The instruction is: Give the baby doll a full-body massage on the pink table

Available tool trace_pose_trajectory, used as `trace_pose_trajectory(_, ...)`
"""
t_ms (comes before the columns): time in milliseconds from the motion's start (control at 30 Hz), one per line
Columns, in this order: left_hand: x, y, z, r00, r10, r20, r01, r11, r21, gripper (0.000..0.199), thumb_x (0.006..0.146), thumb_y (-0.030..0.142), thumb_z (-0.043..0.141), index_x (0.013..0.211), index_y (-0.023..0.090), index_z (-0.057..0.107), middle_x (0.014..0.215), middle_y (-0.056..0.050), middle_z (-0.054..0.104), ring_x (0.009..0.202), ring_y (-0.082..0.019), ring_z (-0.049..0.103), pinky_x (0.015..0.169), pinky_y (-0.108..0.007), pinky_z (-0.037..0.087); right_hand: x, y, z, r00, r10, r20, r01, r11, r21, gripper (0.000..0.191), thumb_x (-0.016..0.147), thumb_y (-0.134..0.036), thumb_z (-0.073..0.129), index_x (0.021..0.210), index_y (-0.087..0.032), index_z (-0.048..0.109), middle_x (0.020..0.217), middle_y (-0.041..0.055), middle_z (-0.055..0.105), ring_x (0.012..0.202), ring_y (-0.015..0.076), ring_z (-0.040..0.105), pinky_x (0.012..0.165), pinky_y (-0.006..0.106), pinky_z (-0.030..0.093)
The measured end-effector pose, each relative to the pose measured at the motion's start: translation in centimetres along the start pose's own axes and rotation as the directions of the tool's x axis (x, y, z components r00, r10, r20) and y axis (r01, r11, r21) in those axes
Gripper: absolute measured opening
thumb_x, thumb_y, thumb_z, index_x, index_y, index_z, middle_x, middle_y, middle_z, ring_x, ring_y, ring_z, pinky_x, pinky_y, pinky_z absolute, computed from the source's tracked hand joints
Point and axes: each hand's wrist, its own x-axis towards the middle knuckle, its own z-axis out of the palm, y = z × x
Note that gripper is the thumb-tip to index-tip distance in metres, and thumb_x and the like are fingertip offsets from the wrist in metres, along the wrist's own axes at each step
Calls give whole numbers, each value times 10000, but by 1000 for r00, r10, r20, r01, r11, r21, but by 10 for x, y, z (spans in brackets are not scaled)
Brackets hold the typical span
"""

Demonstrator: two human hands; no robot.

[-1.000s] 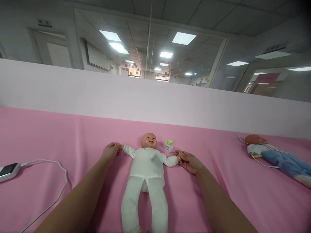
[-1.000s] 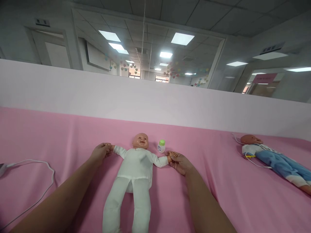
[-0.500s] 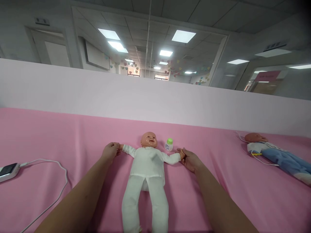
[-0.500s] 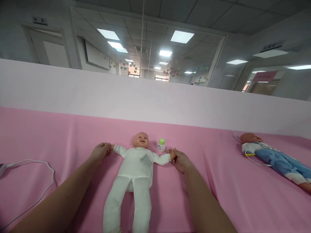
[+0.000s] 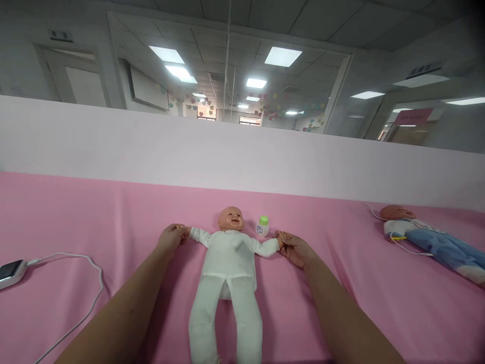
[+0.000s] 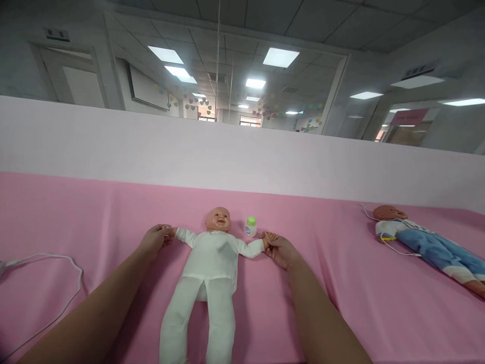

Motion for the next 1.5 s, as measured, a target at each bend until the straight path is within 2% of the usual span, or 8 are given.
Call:
trace_pose_trajectory(167, -1, 0, 0, 1000, 18, 16, -18, 1000, 9, 270, 580, 254, 779, 772, 193, 600, 657, 4, 624, 578, -145, 576, 593, -296, 522, -4, -3, 6, 999, 28, -16, -28, 999, -19, 344, 751, -217, 912, 1070, -233, 783, 1090, 52, 771, 1020, 216, 712, 946, 329, 584)
trace_pose_trajectory(333, 1, -1, -1, 1000, 25, 3, -25, 999, 34, 292, 624, 327, 812, 792, 185, 620, 685, -27, 663, 610, -175, 617, 614, -314, 535, -4, -3, 10, 998, -7, -59, 2, 996, -90, 264, 796, -397, 903, 961, -226, 788, 964, 49, 750, 877, 192, 682, 734, 282, 579)
trace_pose_trajectory(600, 5, -5, -2, 1000, 8, -20, -6, 998, 69, 336, 712, 462, 786, 812, 177, 641, 664, -30, 661, 610, -184, 630, 626, -326, 554, 1, 0, 9, 992, -12, -129, 0, 996, -94, 240, 880, -423, 811, 908, -187, 781, 938, 64, 733, 707, 136, 599, 470, 197, 417)
trace_pose_trajectory(700, 5, -5, -2, 1000, 3, -22, -1, 997, 73, 326, 709, 449, 780, 823, 173, 648, 677, -32, 669, 619, -184, 637, 639, -327, 564, 5, 2, 7, 981, 0, -195, -7, 999, -33, 179, 856, -335, 819, 931, -176, 786, 850, 61, 727, 680, 146, 601, 493, 217, 469)
trace_pose_trajectory(833, 5, -5, -1, 999, -8, -38, 10, 998, 69, 295, 681, 396, 777, 824, 177, 641, 667, -22, 661, 607, -180, 633, 623, -321, 562, 5, 2, 9, 987, -5, -160, 5, 1000, 1, 107, 817, -214, 808, 907, -173, 769, 697, 20, 660, 601, 130, 553, 567, 240, 543)
trace_pose_trajectory(1067, 3, -3, 1, 1000, -5, -19, 6, 1000, 25, 268, 608, 310, 749, 800, 190, 605, 655, 7, 627, 593, -163, 616, 619, -315, 561, -2, -3, 10, 994, 5, -108, 2, 998, 61, 312, 767, -120, 826, 1061, -203, 763, 1104, 91, 769, 786, 169, 692, 798, 320, 649)
trace_pose_trajectory(1233, 0, -1, 1, 1000, 8, 12, -9, 1000, 19, 272, 571, 271, 757, 778, 188, 601, 646, 11, 614, 599, -155, 605, 611, -301, 549, -3, -2, 5, 999, 30, -40, -28, 999, 47, 379, 749, -140, 879, 1106, -208, 774, 1128, 78, 767, 893, 182, 724, 876, 298, 634)
trace_pose_trajectory(1500, 1, -3, 2, 1000, 21, -5, -21, 1000, 15, 290, 625, 354, 786, 786, 186, 612, 641, 16, 603, 588, -148, 587, 603, -297, 545, -2, 0, 11, 994, -21, -105, 16, 998, -54, 336, 683, -287, 978, 939, -193, 782, 930, 53, 753, 769, 162, 683, 625, 246, 561)
